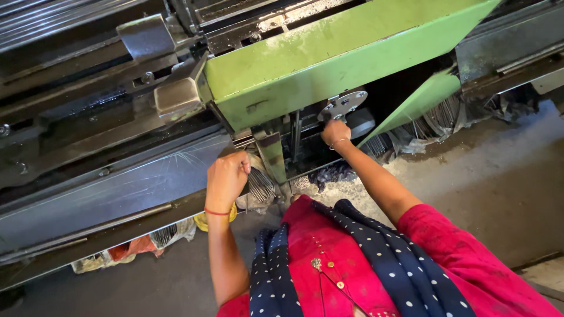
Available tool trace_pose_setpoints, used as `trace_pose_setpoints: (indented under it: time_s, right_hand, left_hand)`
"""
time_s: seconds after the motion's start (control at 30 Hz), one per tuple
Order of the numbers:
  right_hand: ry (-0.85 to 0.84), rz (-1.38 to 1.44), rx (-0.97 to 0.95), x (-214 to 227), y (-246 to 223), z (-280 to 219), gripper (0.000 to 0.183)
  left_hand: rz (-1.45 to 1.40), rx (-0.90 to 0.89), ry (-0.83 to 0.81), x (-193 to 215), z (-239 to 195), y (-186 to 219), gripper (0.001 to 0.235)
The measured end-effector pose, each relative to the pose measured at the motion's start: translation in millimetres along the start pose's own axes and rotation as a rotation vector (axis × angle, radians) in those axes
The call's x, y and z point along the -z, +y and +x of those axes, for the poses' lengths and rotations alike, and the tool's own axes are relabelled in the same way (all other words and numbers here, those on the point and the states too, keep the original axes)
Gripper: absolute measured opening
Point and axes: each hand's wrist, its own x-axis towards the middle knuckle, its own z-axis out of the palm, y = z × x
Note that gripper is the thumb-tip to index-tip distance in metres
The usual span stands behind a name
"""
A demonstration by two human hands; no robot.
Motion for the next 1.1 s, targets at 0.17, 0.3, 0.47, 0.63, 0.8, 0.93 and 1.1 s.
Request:
trace_pose_setpoints:
  time_s: [0.17, 0.3, 0.47, 0.63, 0.8, 0.93, 1.1]
  right_hand:
    - [0.077, -0.021, 0.033, 4.9, -3.1, -5.5, 0.025]
    - [0.075, -0.091, 0.064, 5.0, -3.3, -12.3, 0.024]
    - [0.065, -0.099, 0.077, 16.0, -8.0, -28.0, 0.026]
    - [0.022, -0.076, 0.008, 36.5, -22.4, -29.9, 0.038]
    - [-0.072, -0.051, -0.009, 51.0, -23.1, -22.5, 0.041]
    - [-0.091, 0.009, 0.043, 49.5, -14.4, -16.6, 0.048]
    - [-0.081, 0.029, 0.265, 43.3, -5.7, -9.8, 0.042]
  left_hand:
    - [-0.017, 0.04, 0.008, 0.2, -1.0, 1.4, 0.009]
    - [0.03, 0.037, 0.021, -3.1, -2.0, -1.4, 0.005]
    - [-0.008, 0.013, 0.019, -14.3, -3.7, -14.6, 0.007]
    - [-0.044, -0.054, 0.061, -22.0, -2.5, -22.8, 0.008]
    - [-0.005, -0.077, 0.122, -23.8, 0.7, -24.8, 0.011]
    - [0.029, -0.086, 0.147, -25.6, -1.9, -25.0, 0.012]
    - [-0.033, -0.075, 0.117, -24.4, -2.6, -25.3, 0.009]
